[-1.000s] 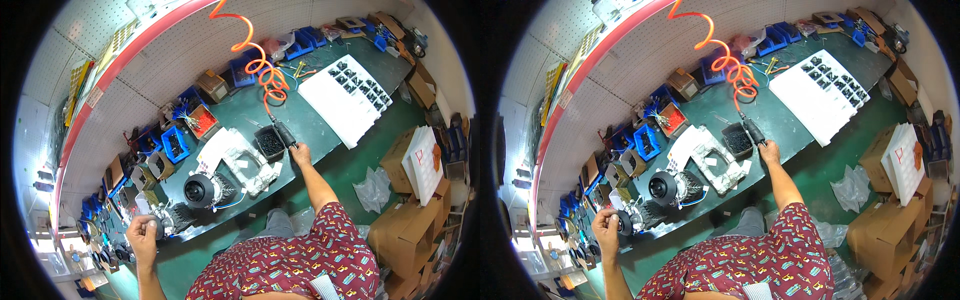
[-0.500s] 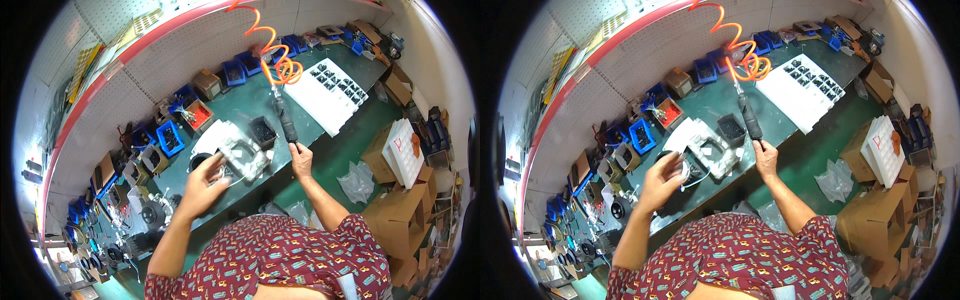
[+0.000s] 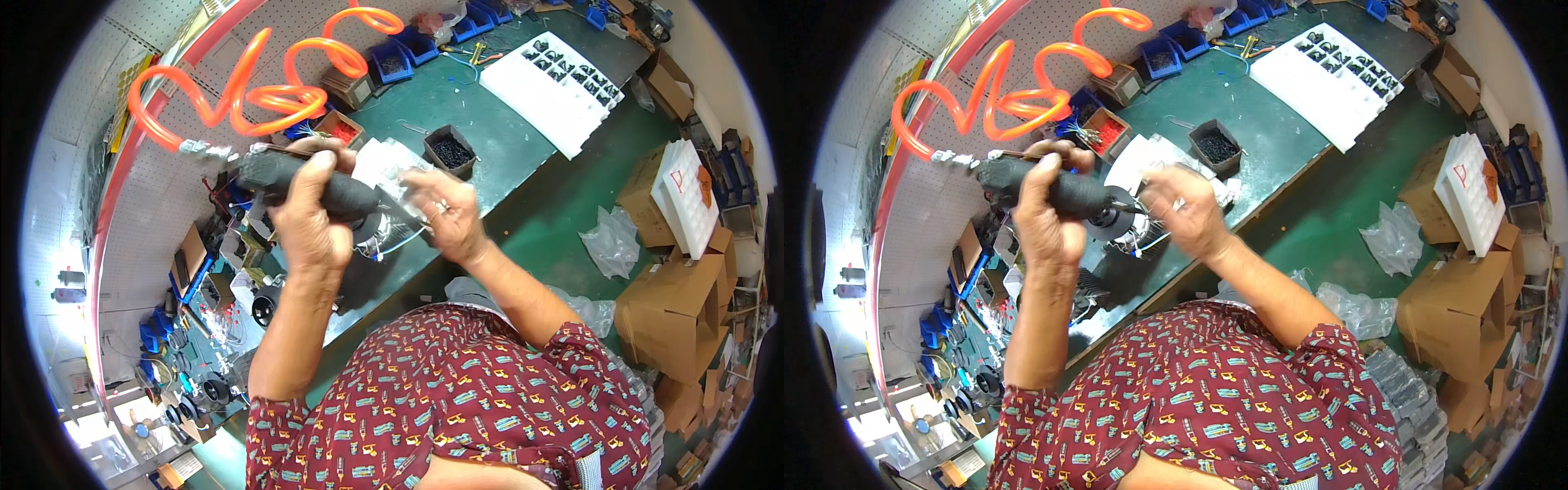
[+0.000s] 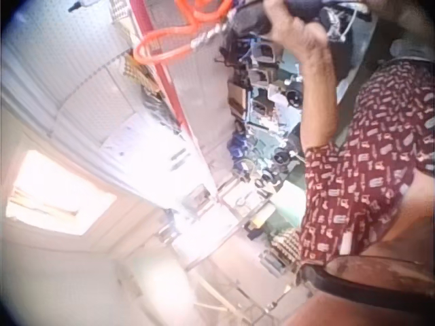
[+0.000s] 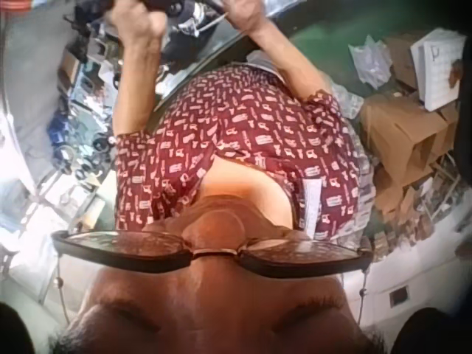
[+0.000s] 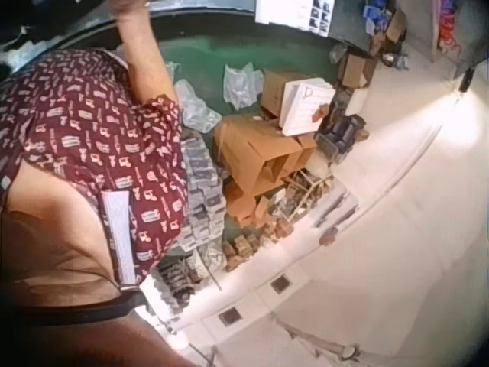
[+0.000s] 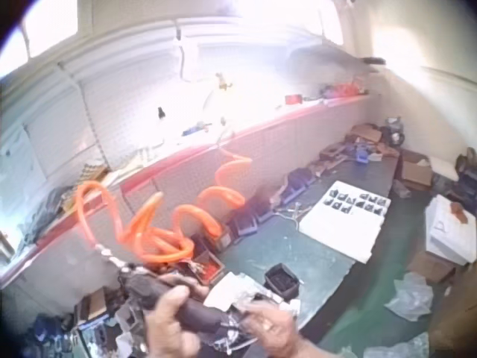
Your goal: The person uses a cordless drill to fasten screws into a cylindrical motor housing, then switches to a pneumatic air gun to tighten the same fasteners. They handle multiple motor housings on a cluttered workbench, rotating each unit to access different screw locations.
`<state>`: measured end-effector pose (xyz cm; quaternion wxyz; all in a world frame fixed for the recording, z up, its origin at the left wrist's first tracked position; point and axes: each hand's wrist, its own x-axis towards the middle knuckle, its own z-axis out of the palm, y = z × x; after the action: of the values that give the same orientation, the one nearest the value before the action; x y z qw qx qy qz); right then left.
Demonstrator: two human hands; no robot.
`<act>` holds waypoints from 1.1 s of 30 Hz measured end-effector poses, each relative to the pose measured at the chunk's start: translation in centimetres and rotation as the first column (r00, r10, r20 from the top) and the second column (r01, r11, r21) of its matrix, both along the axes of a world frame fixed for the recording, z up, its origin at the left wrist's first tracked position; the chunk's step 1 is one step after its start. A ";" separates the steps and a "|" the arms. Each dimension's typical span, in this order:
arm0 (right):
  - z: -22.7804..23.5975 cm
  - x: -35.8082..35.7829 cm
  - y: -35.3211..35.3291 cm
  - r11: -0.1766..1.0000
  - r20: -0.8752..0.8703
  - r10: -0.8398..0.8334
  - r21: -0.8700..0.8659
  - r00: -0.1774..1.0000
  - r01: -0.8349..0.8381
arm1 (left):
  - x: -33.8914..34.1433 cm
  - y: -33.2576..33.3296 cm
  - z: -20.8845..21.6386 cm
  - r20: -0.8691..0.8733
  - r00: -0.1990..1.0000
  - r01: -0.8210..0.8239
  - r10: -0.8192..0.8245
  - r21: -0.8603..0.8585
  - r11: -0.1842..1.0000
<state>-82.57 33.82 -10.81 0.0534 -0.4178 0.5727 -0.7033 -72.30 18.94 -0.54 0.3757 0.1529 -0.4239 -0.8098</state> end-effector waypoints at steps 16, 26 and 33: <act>-18.8 -0.9 -5.6 0.808 0.172 0.236 0.512 0.956 -0.291 | -1.0 -9.0 -5.0 0.004 0.827 -0.530 0.562 -0.326 0.783; -19.2 0.0 -7.0 0.789 0.282 0.307 0.458 0.909 -0.409 | -0.4 -9.2 -8.2 0.085 0.814 -0.524 0.575 -0.320 0.789; -19.8 0.4 -6.9 0.789 0.278 0.288 0.473 0.916 -0.392 | -0.1 -9.1 -8.0 0.096 0.769 -0.595 0.632 -0.251 0.763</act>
<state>-82.20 26.88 -30.62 0.3450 -0.4146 0.6480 -0.5378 -72.37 9.79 -8.58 0.5955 0.3142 -0.4627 -0.5766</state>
